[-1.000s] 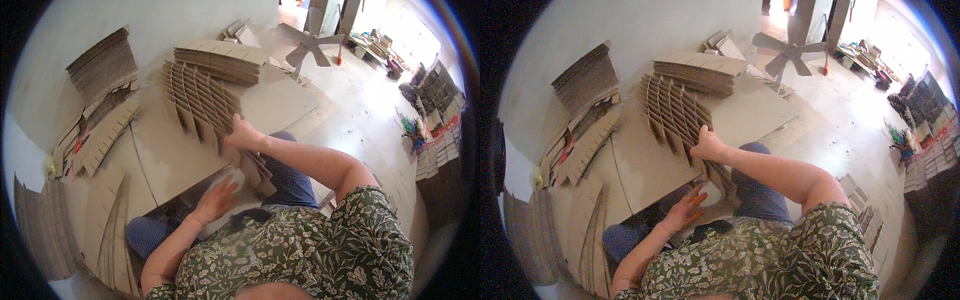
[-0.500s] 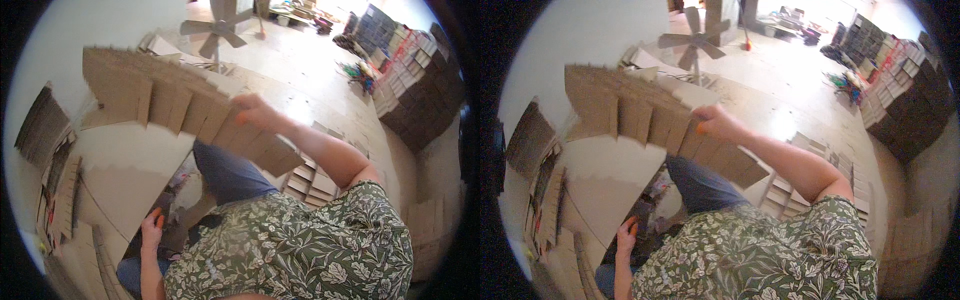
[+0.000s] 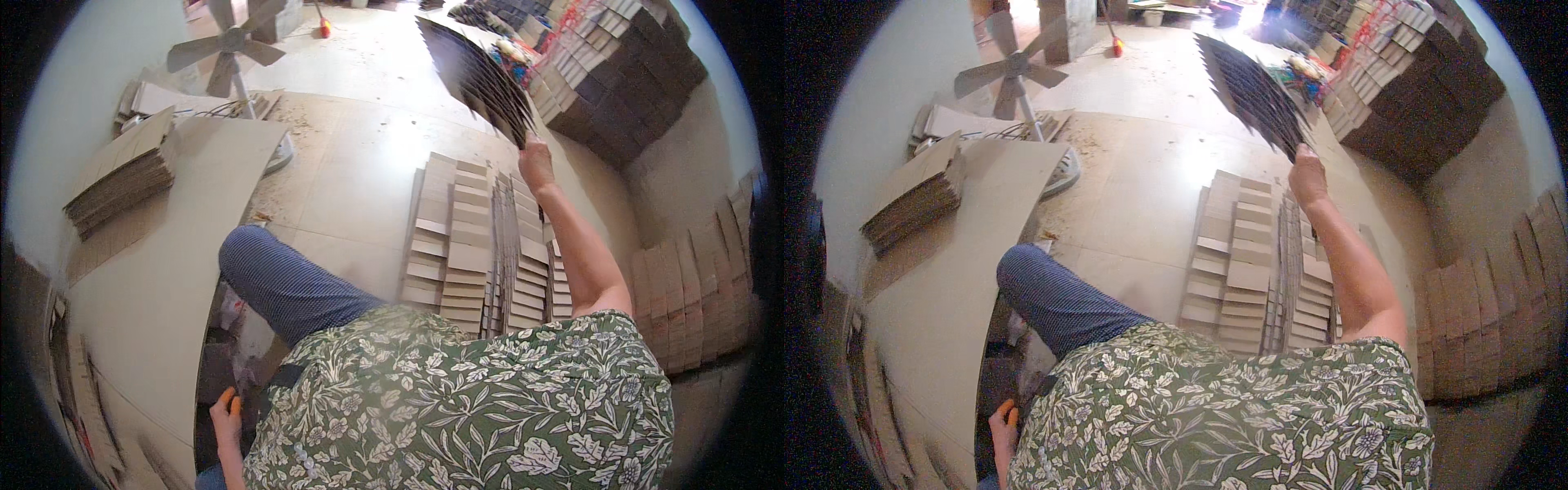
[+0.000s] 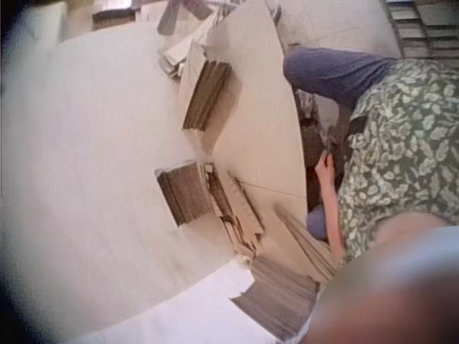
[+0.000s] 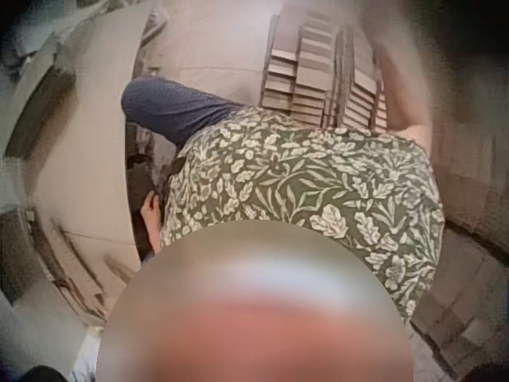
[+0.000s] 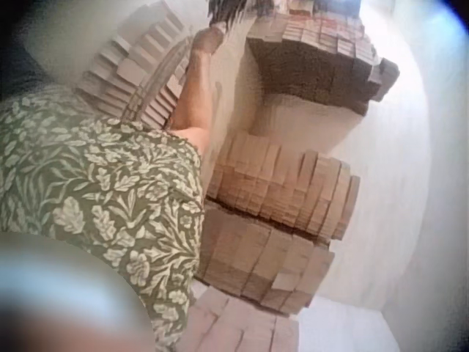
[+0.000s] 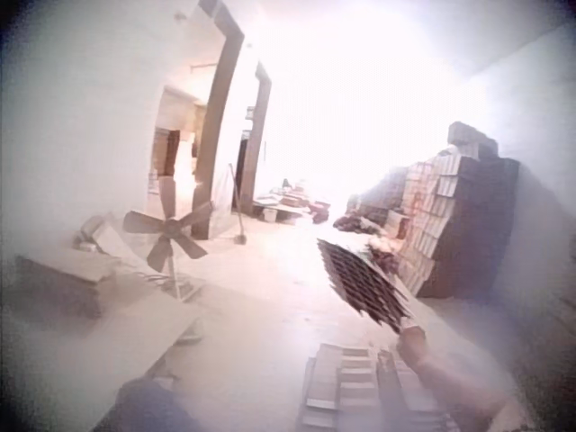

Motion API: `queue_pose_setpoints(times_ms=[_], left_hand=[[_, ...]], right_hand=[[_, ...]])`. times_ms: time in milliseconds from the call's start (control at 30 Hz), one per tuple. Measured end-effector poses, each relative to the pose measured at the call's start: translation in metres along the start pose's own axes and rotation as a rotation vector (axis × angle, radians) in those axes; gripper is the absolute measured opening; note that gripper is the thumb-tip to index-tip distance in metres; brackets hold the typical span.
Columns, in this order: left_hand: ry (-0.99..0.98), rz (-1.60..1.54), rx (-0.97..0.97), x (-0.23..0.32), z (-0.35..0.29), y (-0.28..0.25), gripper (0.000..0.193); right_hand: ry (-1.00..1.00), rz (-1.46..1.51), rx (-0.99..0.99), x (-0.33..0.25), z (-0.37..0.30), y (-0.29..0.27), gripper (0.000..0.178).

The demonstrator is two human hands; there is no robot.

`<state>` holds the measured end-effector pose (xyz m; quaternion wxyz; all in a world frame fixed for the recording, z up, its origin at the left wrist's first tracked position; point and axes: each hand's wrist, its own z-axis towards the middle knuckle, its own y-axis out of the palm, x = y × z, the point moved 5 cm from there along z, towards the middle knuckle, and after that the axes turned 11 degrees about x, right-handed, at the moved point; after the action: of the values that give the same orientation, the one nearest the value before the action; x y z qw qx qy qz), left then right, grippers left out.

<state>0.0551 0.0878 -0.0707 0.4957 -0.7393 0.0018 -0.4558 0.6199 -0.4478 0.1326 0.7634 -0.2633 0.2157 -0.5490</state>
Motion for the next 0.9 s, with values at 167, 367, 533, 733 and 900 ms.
queue_pose_setpoints(times_ms=[167,367,533,733,900], left_hand=[[-0.140,-0.091,-0.087,-0.027,-0.003,0.000,0.028],[-0.214,0.218,-0.172,-0.079,-0.005,0.025,0.026],[-0.466,0.063,-0.169,-0.118,0.007,0.005,0.025],[-0.426,0.039,-0.143,-0.098,0.036,0.034,0.026],[-0.377,0.036,-0.154,-0.082,0.060,0.045,0.026]], right_hand=[[0.139,-0.305,-0.151,0.075,-0.066,-0.025,0.026],[0.330,-0.455,-0.207,0.156,-0.140,-0.036,0.031],[0.509,-0.477,-0.239,0.161,-0.190,-0.059,0.023],[0.523,-0.599,-0.184,0.153,-0.173,-0.102,0.048],[0.348,-0.837,-0.268,0.125,-0.189,-0.107,0.045]])
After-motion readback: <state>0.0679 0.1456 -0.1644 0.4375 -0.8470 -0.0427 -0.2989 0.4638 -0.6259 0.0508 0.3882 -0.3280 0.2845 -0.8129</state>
